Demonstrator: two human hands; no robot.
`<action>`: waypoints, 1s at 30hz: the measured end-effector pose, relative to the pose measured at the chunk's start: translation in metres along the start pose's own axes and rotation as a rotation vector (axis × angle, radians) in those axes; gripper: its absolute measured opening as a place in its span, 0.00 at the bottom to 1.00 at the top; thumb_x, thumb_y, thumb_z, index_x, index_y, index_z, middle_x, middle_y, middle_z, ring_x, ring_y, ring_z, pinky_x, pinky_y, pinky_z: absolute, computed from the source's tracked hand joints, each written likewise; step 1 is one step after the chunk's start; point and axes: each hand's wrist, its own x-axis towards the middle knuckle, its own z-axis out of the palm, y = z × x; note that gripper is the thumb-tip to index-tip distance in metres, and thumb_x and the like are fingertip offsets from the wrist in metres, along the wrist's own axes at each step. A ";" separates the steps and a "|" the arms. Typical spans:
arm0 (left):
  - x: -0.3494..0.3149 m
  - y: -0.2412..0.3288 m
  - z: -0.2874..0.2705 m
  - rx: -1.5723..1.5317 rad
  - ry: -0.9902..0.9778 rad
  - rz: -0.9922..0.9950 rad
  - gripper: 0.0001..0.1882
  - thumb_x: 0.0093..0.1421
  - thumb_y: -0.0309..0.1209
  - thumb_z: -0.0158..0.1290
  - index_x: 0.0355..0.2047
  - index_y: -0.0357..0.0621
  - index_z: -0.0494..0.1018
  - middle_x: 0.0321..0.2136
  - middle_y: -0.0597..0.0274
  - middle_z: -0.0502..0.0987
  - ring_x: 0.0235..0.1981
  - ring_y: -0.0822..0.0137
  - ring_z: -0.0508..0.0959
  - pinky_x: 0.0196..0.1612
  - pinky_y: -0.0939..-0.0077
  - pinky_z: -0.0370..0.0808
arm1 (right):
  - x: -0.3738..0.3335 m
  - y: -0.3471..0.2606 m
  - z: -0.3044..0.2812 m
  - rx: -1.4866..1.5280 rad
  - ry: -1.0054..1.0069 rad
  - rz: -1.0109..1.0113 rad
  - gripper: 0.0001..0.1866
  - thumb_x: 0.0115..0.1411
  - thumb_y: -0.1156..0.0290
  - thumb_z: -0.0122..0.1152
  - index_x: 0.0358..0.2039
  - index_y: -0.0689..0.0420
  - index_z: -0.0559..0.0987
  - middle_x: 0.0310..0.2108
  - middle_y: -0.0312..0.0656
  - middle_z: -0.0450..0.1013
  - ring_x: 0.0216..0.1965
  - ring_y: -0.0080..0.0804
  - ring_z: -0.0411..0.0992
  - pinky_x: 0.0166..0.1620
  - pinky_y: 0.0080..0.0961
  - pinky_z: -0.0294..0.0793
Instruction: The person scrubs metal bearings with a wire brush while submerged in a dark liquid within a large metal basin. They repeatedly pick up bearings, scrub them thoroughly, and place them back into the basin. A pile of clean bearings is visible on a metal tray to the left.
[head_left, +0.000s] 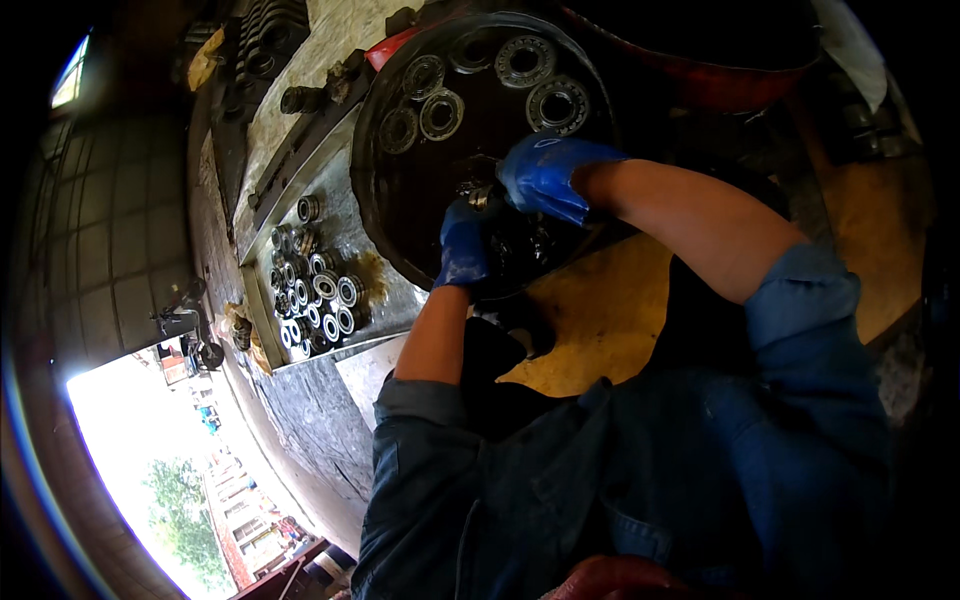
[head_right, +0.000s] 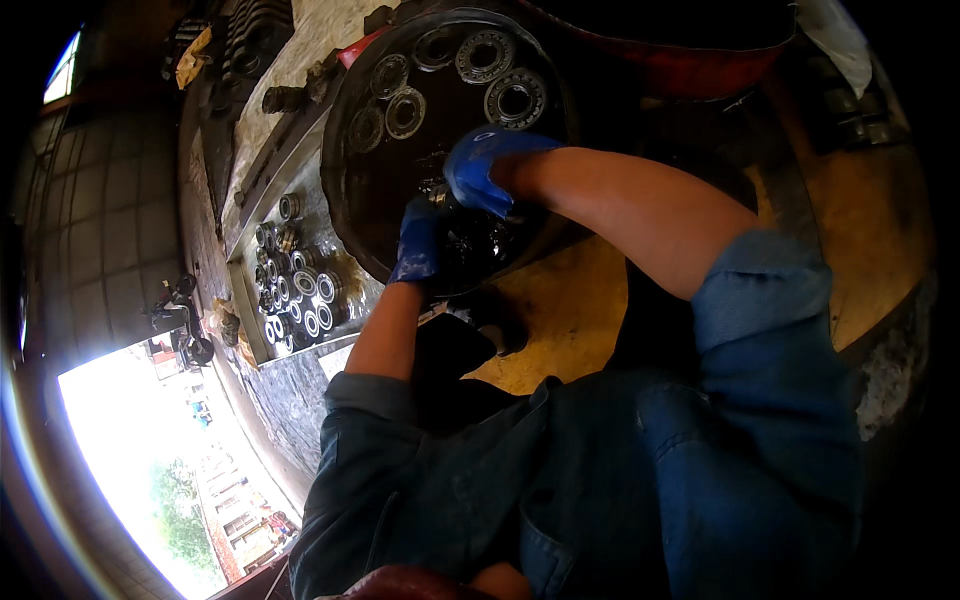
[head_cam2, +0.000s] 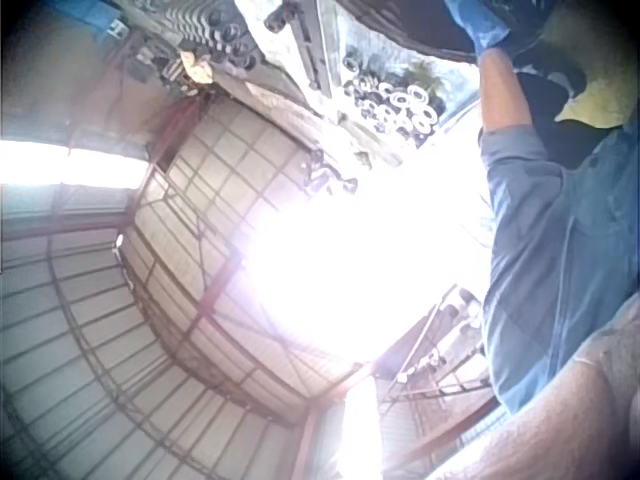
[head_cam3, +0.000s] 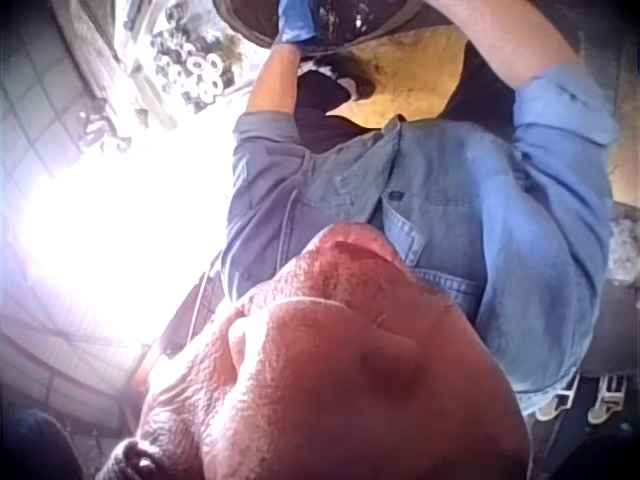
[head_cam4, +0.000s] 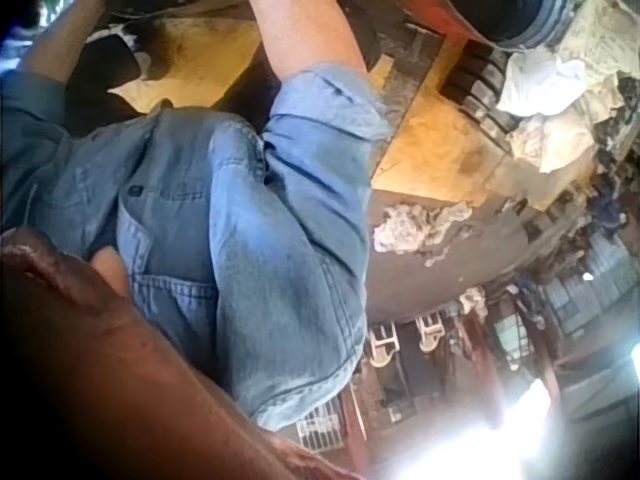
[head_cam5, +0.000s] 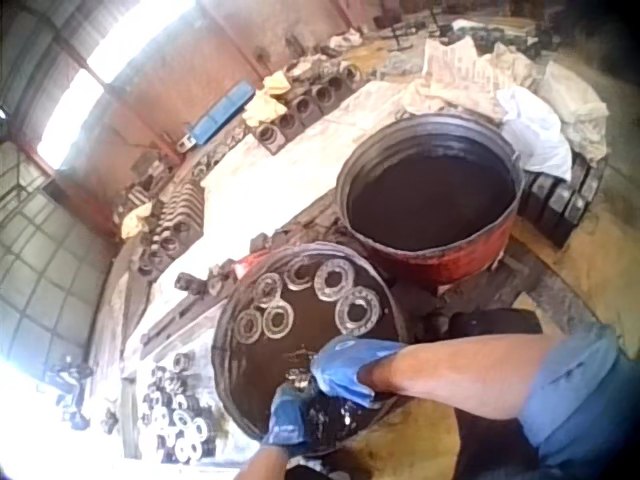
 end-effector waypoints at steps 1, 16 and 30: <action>0.006 -0.015 0.000 0.136 0.041 0.173 0.25 0.58 0.48 0.64 0.43 0.37 0.82 0.34 0.47 0.85 0.35 0.51 0.85 0.41 0.61 0.79 | -0.001 -0.003 -0.005 -0.007 0.001 0.021 0.14 0.57 0.65 0.62 0.40 0.58 0.85 0.37 0.50 0.82 0.41 0.46 0.81 0.46 0.39 0.79; 0.018 0.039 0.005 0.644 0.057 -0.285 0.27 0.55 0.51 0.65 0.46 0.43 0.82 0.44 0.46 0.84 0.47 0.47 0.84 0.50 0.57 0.80 | -0.007 0.024 0.009 0.060 0.056 -0.022 0.12 0.52 0.65 0.63 0.34 0.58 0.84 0.32 0.52 0.80 0.36 0.52 0.80 0.40 0.42 0.78; 0.004 0.028 0.006 -0.567 -0.114 -0.284 0.07 0.63 0.29 0.58 0.31 0.38 0.79 0.23 0.60 0.79 0.22 0.70 0.77 0.27 0.73 0.75 | -0.010 0.033 0.019 -0.005 0.146 -0.147 0.11 0.53 0.66 0.61 0.27 0.60 0.85 0.26 0.54 0.79 0.28 0.51 0.79 0.34 0.44 0.77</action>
